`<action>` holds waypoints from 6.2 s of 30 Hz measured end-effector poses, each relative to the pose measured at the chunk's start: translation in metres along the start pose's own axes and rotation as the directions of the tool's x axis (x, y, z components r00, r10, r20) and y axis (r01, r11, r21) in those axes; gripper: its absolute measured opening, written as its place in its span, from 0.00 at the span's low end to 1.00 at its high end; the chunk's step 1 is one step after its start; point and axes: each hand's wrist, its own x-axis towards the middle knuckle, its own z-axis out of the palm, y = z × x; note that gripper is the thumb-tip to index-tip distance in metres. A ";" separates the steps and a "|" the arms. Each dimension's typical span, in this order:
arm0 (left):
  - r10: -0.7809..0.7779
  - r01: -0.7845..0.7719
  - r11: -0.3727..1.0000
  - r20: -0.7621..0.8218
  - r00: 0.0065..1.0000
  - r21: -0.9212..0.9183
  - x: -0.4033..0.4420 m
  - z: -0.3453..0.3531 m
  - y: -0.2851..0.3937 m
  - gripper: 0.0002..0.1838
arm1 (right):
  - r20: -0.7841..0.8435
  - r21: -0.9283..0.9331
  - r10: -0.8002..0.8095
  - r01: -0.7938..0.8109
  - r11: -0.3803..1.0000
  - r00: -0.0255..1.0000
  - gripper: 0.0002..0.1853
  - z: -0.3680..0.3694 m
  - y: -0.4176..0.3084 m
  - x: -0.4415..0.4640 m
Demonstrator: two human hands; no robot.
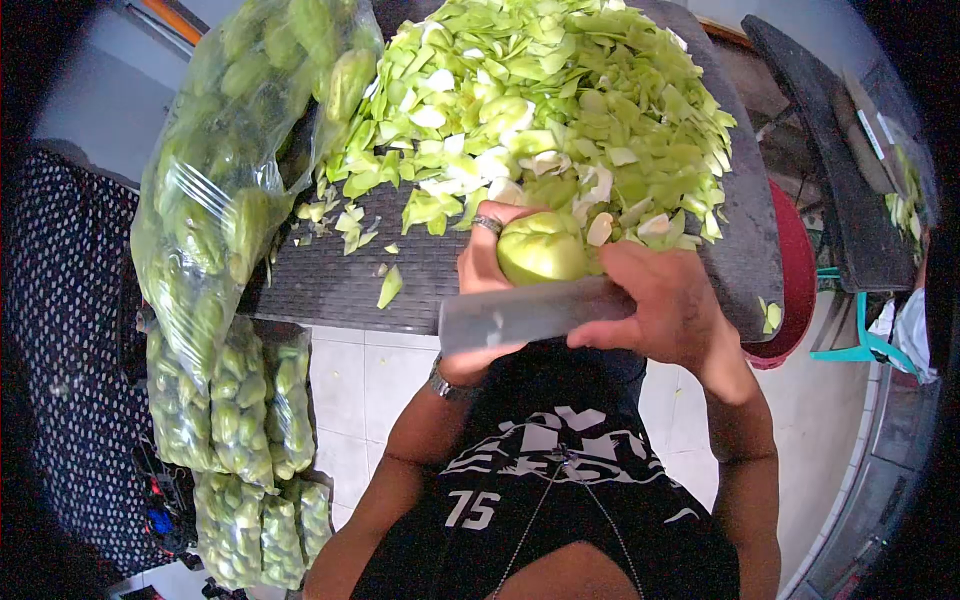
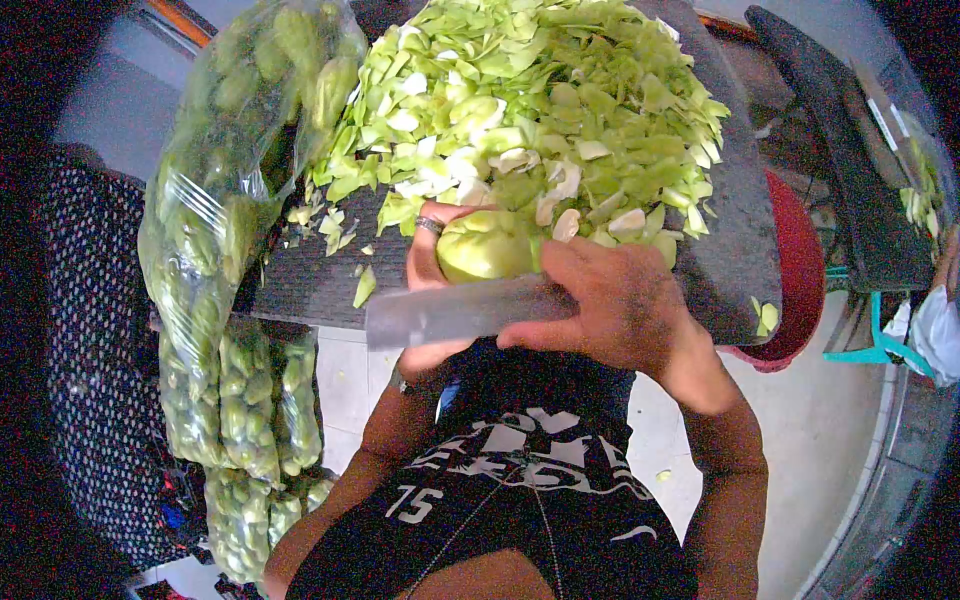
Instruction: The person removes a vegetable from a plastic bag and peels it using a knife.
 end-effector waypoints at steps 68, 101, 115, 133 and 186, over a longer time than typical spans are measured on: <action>0.004 0.002 0.794 0.009 1.000 -0.608 -0.009 0.034 -0.005 0.50 | -0.154 -0.101 0.036 -0.052 0.994 0.987 0.36 0.026 0.002 0.004; -0.682 0.427 0.393 0.053 0.729 -0.814 0.040 -0.016 0.008 0.21 | -0.114 0.115 0.467 -0.455 0.883 0.877 0.27 -0.013 0.032 -0.035; -0.539 0.509 0.261 0.314 0.782 -0.820 0.021 0.022 0.003 0.29 | -0.125 0.046 0.107 -0.102 0.994 0.986 0.33 0.018 -0.001 0.007; -0.565 0.374 0.382 0.107 0.818 -0.845 0.005 0.038 0.000 0.22 | -0.072 0.023 0.112 -0.110 0.994 0.991 0.35 0.018 0.008 0.010; -0.387 0.554 0.030 0.501 0.774 -0.832 0.002 -0.007 -0.003 0.32 | 0.109 0.513 0.494 -0.475 0.715 0.862 0.25 0.023 0.035 -0.030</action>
